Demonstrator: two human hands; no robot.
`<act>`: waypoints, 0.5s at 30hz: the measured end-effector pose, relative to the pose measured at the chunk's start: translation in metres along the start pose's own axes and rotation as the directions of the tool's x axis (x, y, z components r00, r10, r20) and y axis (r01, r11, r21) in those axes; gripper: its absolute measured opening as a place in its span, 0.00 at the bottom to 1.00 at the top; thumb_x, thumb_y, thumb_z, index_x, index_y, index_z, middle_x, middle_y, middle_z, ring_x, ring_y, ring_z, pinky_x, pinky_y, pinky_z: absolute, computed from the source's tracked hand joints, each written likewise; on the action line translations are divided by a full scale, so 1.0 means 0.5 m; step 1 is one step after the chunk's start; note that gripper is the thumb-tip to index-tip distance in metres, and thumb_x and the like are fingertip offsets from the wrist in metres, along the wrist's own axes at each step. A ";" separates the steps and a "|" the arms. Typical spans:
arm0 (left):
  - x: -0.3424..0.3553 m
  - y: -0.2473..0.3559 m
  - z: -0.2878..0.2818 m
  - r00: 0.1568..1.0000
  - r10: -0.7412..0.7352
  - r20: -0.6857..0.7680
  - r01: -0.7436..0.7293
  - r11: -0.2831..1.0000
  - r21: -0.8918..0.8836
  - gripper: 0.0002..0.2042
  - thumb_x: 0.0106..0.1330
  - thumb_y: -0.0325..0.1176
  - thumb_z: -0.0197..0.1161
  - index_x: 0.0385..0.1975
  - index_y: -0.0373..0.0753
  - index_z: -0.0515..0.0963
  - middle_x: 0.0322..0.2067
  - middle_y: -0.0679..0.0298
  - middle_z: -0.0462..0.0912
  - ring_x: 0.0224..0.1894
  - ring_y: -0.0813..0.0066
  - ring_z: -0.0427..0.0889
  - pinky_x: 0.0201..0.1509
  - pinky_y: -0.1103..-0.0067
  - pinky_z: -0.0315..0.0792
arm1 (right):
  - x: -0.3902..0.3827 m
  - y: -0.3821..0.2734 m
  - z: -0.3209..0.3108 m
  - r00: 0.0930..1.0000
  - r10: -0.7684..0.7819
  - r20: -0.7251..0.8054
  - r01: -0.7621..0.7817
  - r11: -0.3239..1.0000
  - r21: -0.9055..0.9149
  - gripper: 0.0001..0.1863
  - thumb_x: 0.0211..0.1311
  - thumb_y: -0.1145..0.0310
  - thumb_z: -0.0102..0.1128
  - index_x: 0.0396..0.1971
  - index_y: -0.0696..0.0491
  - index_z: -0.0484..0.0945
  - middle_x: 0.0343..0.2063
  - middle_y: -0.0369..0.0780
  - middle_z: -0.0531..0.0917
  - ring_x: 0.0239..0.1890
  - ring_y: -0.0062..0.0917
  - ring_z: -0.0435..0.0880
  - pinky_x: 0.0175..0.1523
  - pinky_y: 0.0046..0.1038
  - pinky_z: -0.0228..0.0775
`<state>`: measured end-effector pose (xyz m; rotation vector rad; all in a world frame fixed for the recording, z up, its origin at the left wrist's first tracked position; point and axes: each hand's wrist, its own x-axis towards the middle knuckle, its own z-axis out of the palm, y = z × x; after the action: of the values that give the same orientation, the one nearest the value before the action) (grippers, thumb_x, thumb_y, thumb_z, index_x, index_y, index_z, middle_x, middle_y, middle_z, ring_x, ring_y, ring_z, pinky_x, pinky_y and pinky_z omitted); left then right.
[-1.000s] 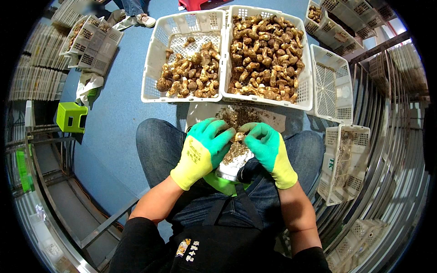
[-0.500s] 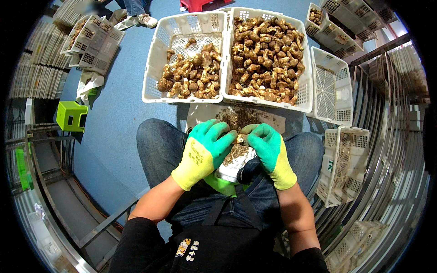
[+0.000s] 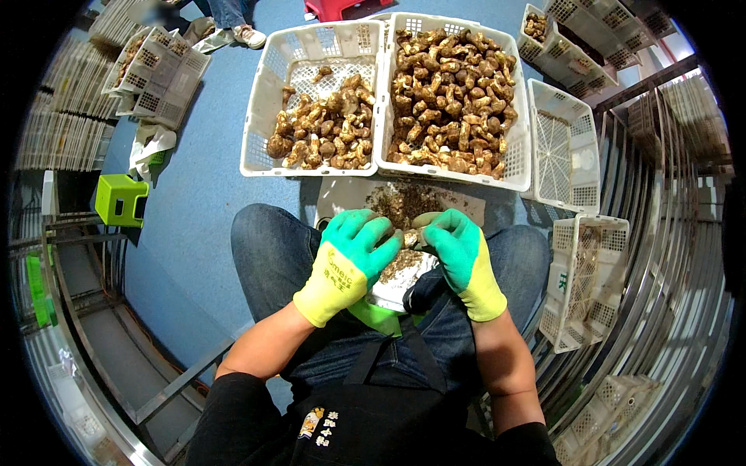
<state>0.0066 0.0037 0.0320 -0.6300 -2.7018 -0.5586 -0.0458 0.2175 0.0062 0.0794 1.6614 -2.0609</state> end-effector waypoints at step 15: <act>-0.003 0.002 0.003 0.999 0.027 -0.019 -0.027 0.999 -0.026 0.18 0.50 0.29 0.73 0.43 0.45 0.85 0.46 0.61 0.82 0.50 0.54 0.82 0.52 0.61 0.77 | 0.007 -0.005 -0.019 0.994 0.107 0.019 -0.107 0.994 -0.006 0.10 0.65 0.69 0.66 0.40 0.61 0.85 0.38 0.37 0.88 0.38 0.16 0.81 0.45 0.22 0.74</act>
<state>0.0080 0.0044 0.0305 -0.6637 -2.6687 -0.5914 -0.0521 0.2255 0.0048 0.1433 1.6148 -1.9723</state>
